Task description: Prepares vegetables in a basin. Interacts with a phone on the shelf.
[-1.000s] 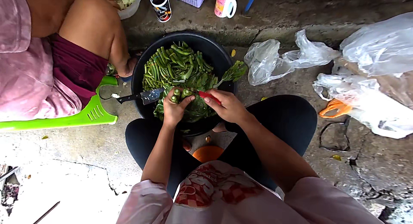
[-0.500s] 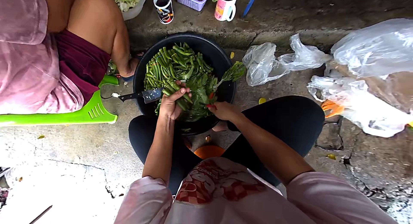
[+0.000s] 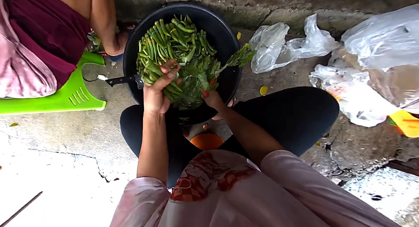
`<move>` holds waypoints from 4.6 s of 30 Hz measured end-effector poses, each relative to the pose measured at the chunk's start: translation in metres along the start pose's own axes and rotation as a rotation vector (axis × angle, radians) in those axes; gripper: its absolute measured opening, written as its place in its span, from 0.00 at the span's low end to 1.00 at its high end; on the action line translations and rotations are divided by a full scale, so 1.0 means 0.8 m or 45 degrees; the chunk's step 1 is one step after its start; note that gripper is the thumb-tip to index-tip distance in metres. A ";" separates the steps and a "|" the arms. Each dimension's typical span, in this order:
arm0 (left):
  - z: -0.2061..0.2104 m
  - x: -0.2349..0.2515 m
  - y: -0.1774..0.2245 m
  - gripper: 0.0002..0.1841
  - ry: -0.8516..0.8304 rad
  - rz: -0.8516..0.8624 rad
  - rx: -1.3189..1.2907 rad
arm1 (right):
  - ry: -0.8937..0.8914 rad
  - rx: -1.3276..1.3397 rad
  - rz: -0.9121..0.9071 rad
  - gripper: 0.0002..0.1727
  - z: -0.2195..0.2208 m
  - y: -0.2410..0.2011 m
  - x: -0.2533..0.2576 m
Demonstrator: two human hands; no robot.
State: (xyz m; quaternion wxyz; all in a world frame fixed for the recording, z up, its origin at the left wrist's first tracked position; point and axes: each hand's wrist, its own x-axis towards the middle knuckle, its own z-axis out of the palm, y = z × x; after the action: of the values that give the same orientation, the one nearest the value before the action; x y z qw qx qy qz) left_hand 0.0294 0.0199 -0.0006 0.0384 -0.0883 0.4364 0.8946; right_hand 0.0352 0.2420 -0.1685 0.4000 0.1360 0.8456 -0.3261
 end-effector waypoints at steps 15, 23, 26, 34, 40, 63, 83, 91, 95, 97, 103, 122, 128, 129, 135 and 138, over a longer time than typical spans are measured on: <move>-0.012 0.015 -0.006 0.21 0.325 0.346 0.935 | 0.098 0.218 0.433 0.25 0.067 -0.077 0.098; -0.008 0.012 -0.006 0.17 0.342 0.381 1.018 | 0.310 0.441 0.164 0.23 0.053 -0.052 0.036; -0.002 0.008 -0.005 0.15 0.316 0.407 0.983 | 0.539 0.703 -0.110 0.17 0.034 -0.048 -0.008; 0.030 0.001 -0.024 0.06 0.140 -0.400 0.403 | 1.127 0.401 -1.524 0.11 -0.036 -0.089 -0.113; 0.032 0.006 -0.044 0.06 0.089 -0.327 -0.172 | 1.092 0.290 -1.599 0.13 -0.021 -0.067 -0.128; 0.021 -0.016 -0.024 0.20 -0.142 0.466 0.894 | 0.650 -0.121 -1.180 0.23 -0.125 -0.079 -0.207; -0.003 -0.002 0.000 0.22 -0.290 -0.113 -0.591 | -0.190 -0.324 -0.089 0.33 -0.007 -0.032 -0.023; -0.015 0.003 0.028 0.09 -0.314 0.171 -0.611 | 0.037 -0.090 -0.125 0.25 -0.060 -0.047 0.068; -0.007 0.009 0.031 0.13 -0.355 0.158 -0.679 | 0.388 -0.028 -0.293 0.19 -0.151 -0.109 0.119; -0.007 0.010 0.030 0.14 -0.334 0.122 -0.676 | 0.591 -0.063 -0.425 0.17 -0.209 -0.155 0.148; -0.012 0.022 0.027 0.16 -0.121 0.024 -0.546 | 0.949 -0.405 -0.743 0.22 -0.359 -0.268 0.244; -0.021 0.036 0.024 0.16 -0.010 -0.041 -0.417 | 1.018 -0.514 -0.601 0.22 -0.395 -0.329 0.293; -0.024 0.039 0.021 0.15 0.043 -0.039 -0.325 | 0.936 -0.484 -0.434 0.25 -0.415 -0.369 0.339; -0.014 0.046 0.030 0.14 0.104 -0.061 -0.281 | 0.908 -0.522 -0.383 0.25 -0.415 -0.372 0.344; 0.101 0.122 0.108 0.18 0.861 -0.395 -0.015 | 0.913 -0.626 -0.350 0.20 -0.418 -0.373 0.354; -0.018 0.048 0.024 0.15 0.115 -0.057 -0.209 | 1.006 -0.572 -0.443 0.16 -0.436 -0.370 0.350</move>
State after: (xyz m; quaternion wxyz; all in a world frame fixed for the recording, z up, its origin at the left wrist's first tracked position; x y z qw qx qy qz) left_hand -0.0090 -0.0038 -0.0017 0.0310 -0.1412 0.3608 0.9214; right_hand -0.4949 0.2414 -0.0887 0.0074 0.0165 0.9925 -0.1210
